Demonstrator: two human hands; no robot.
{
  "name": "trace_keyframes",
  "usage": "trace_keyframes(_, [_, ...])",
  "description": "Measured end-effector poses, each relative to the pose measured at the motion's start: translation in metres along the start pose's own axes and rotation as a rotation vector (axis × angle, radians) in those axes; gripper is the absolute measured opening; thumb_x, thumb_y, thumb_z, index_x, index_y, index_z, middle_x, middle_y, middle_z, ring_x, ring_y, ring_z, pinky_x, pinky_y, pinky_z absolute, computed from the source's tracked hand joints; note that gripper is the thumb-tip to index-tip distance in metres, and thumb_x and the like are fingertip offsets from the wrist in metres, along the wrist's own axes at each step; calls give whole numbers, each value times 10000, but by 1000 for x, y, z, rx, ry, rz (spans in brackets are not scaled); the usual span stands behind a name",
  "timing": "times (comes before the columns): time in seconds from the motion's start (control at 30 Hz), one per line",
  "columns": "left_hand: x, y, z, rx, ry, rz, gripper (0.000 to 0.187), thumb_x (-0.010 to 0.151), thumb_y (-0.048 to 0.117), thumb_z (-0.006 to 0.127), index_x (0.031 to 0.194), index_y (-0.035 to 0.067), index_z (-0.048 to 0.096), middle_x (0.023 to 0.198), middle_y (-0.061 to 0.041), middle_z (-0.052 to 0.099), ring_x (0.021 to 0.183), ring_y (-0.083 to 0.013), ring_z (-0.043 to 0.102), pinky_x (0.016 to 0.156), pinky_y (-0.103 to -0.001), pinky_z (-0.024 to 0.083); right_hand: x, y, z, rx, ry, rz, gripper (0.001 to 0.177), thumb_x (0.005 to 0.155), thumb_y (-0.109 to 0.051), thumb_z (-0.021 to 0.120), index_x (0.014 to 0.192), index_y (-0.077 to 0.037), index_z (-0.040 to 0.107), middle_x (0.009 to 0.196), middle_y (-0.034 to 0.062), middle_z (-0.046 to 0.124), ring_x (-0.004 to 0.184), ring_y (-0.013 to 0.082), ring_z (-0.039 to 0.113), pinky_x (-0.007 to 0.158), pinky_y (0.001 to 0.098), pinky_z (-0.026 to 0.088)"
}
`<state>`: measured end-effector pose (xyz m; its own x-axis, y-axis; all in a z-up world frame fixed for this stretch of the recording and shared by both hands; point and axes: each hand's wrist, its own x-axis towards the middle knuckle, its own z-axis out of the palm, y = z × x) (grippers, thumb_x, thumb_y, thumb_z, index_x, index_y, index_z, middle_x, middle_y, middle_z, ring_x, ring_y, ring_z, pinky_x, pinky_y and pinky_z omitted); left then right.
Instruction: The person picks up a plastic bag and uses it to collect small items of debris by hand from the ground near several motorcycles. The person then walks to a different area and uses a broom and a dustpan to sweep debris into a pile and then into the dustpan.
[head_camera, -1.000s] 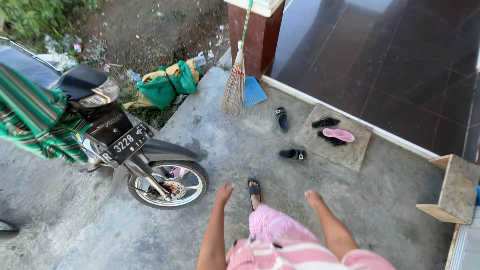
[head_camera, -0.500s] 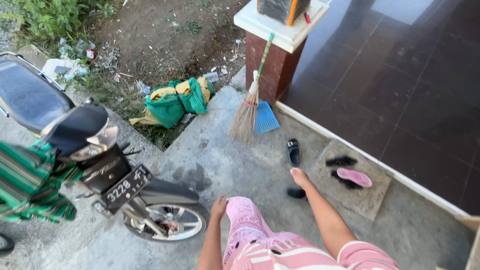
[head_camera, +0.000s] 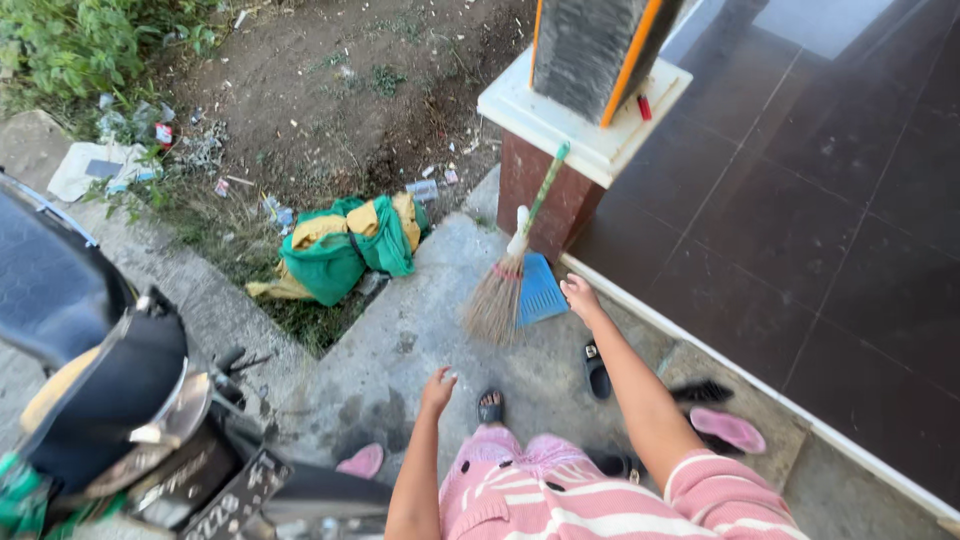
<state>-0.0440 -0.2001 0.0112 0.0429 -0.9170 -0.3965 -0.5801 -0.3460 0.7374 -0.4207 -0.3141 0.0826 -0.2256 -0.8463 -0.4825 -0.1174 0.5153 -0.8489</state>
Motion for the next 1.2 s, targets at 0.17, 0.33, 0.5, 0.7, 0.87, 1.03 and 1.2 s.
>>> trace_keyframes(0.17, [80,52,8,1,7,81,532,881,436,708,1345,183,647,1320,-217,668,1268,-361,617,1045,-441,488,91,-62,-4,107,29,3,601,979,-470,621,1486,-172,497,1233,47,660,893,176,634,774,363,541])
trace_keyframes(0.33, [126,81,17,-28,9,32,518,878,435,698,1337,200,658,1297,-202,685,1255,-345,631,1047,-431,496,191,-107,-14,704,-53,237,573,1021,-486,504,1495,-193,367,1210,177,639,945,310,635,852,454,547])
trace_keyframes(0.5, [161,92,25,-145,155,171,486,914,398,704,1319,136,643,1332,-196,691,1285,-348,620,1073,-424,479,264,-140,-19,1304,-133,437,432,1111,-328,503,1442,-81,375,1226,245,588,1059,367,607,920,485,568])
trace_keyframes(0.7, [166,108,44,-219,198,-173,496,893,363,703,1346,170,648,1360,-164,652,1299,-299,595,1081,-407,461,320,-156,-15,1433,-101,502,318,1020,-225,461,1291,-64,507,1298,253,478,1083,430,568,910,528,590])
trace_keyframes(0.87, [177,112,58,-264,269,-241,505,884,373,716,1344,174,661,1335,-156,680,1300,-293,614,1077,-409,472,354,-169,-8,1624,-23,1135,457,893,-93,687,1193,157,450,1186,326,396,937,355,642,673,382,678])
trace_keyframes(1.03, [195,116,59,-266,281,-241,506,881,383,710,1338,172,659,1348,-151,672,1294,-309,612,1074,-411,470,343,-158,-5,1616,-180,1567,355,810,3,683,1040,108,434,1075,232,451,786,299,646,559,323,621])
trace_keyframes(1.2, [250,134,56,-107,295,-55,496,917,444,698,1314,148,659,1329,-190,672,1282,-366,598,1086,-435,458,286,-84,-18,1163,-535,1624,278,952,-19,574,1073,151,391,1021,187,447,681,156,547,440,185,547])
